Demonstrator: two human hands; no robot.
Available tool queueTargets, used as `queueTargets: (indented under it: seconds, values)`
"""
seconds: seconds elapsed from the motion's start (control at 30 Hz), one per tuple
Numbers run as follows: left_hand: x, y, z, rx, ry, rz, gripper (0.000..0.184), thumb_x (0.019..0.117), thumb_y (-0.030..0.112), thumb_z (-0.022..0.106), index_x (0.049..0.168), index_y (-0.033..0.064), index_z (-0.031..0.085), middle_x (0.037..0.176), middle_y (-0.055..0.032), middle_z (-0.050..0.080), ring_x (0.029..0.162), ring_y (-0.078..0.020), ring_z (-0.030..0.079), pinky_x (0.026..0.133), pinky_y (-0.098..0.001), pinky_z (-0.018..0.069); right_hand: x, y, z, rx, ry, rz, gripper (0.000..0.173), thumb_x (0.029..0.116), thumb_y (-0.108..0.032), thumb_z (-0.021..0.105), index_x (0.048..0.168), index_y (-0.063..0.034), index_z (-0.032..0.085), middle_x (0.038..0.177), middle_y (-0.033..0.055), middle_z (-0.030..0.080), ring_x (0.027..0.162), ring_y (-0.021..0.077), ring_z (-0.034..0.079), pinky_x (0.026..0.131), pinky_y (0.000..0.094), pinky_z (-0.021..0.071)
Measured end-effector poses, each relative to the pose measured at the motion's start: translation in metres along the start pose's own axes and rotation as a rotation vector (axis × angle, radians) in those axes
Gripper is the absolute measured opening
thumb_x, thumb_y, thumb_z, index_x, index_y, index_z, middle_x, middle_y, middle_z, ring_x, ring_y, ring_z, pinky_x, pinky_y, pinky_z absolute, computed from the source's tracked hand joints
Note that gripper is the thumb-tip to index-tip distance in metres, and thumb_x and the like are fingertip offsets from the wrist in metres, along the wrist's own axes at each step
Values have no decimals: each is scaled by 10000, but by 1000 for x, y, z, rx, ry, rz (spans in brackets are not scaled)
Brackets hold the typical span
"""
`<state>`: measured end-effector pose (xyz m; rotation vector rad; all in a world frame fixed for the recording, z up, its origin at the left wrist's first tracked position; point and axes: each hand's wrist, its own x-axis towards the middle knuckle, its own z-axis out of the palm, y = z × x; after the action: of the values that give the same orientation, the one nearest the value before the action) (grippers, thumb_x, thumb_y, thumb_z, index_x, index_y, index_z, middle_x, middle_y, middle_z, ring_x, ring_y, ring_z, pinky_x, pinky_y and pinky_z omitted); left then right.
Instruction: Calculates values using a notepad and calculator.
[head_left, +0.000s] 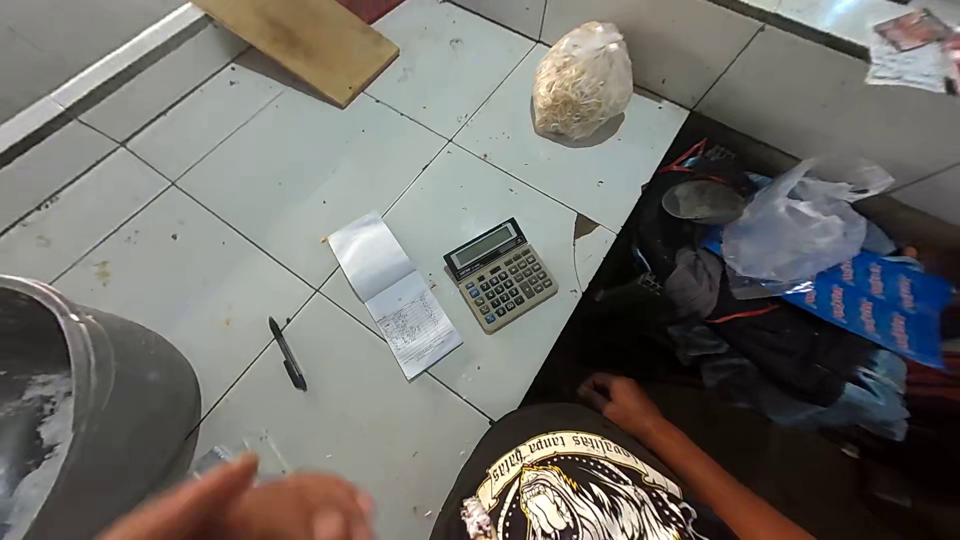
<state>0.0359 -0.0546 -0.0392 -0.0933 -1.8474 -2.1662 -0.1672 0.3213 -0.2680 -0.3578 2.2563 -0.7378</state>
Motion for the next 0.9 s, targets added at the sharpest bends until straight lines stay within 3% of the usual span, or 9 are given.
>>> queueTargets:
  seconds: [0.07,0.13,0.2,0.27,0.37,0.43,0.53,0.67,0.9]
  values:
    - [8,-42,-26,243,338,116,437,1093,405,383,1269,104,647,979,-58,751,828,-221,733,793,-418,625,-1,-7,-6,-39,244,-127,280,1003,-322,609,1039,-84,751,968,81,746,934,213,715,880,468,582]
    - [23,-84,-30,624,622,105,225,1080,151,451,1094,13,628,929,-28,731,837,-149,733,812,-368,633,2,-17,-15,-108,493,-308,314,1009,-352,593,1028,-83,754,1004,85,747,990,231,708,914,451,577]
    - [23,-124,-34,927,661,15,314,1051,184,510,1133,-88,645,1097,-159,699,1013,-197,699,895,-388,596,10,-34,-24,-167,673,-478,305,1019,-350,588,1010,-95,755,989,66,746,994,216,699,919,416,573]
    - [18,-156,-39,1104,585,-54,432,1049,302,523,1253,-61,639,1329,-246,615,1248,-293,614,1009,-444,551,19,-55,-24,-221,760,-634,274,1009,-345,618,1008,-113,764,1024,56,745,1059,224,686,964,427,559]
    - [14,-194,-37,1144,586,-52,533,1024,387,574,1356,-30,590,1476,-284,491,1395,-355,490,1121,-477,463,30,-87,-9,-360,716,-768,372,977,-504,624,1179,-215,742,1360,102,629,1348,330,509,1114,553,424]
    - [10,-211,-36,1127,620,-41,543,1014,389,597,1363,-27,586,1503,-271,466,1409,-339,477,1139,-450,453,40,-102,6,-464,675,-803,507,961,-649,558,1344,-330,648,1599,123,420,1527,379,277,1214,607,273]
    - [9,-217,-37,1110,644,-36,535,1005,376,612,1351,-33,593,1506,-268,457,1389,-309,501,1114,-416,484,61,-114,22,-566,680,-841,613,957,-717,492,1479,-396,518,1713,145,184,1588,409,58,1250,670,111]
    - [11,-216,-39,1101,659,-51,531,994,378,632,1330,-32,615,1485,-275,480,1376,-312,517,1096,-402,498,76,-123,28,-596,668,-833,556,974,-698,475,1432,-400,581,1720,134,177,1593,407,11,1241,708,27]
    - [11,-218,-39,1101,653,-85,562,999,422,610,1353,-15,606,1500,-254,474,1339,-299,553,1077,-407,514,79,-133,27,-608,634,-870,429,1008,-600,509,1337,-379,674,1703,117,246,1589,410,56,1231,724,39]
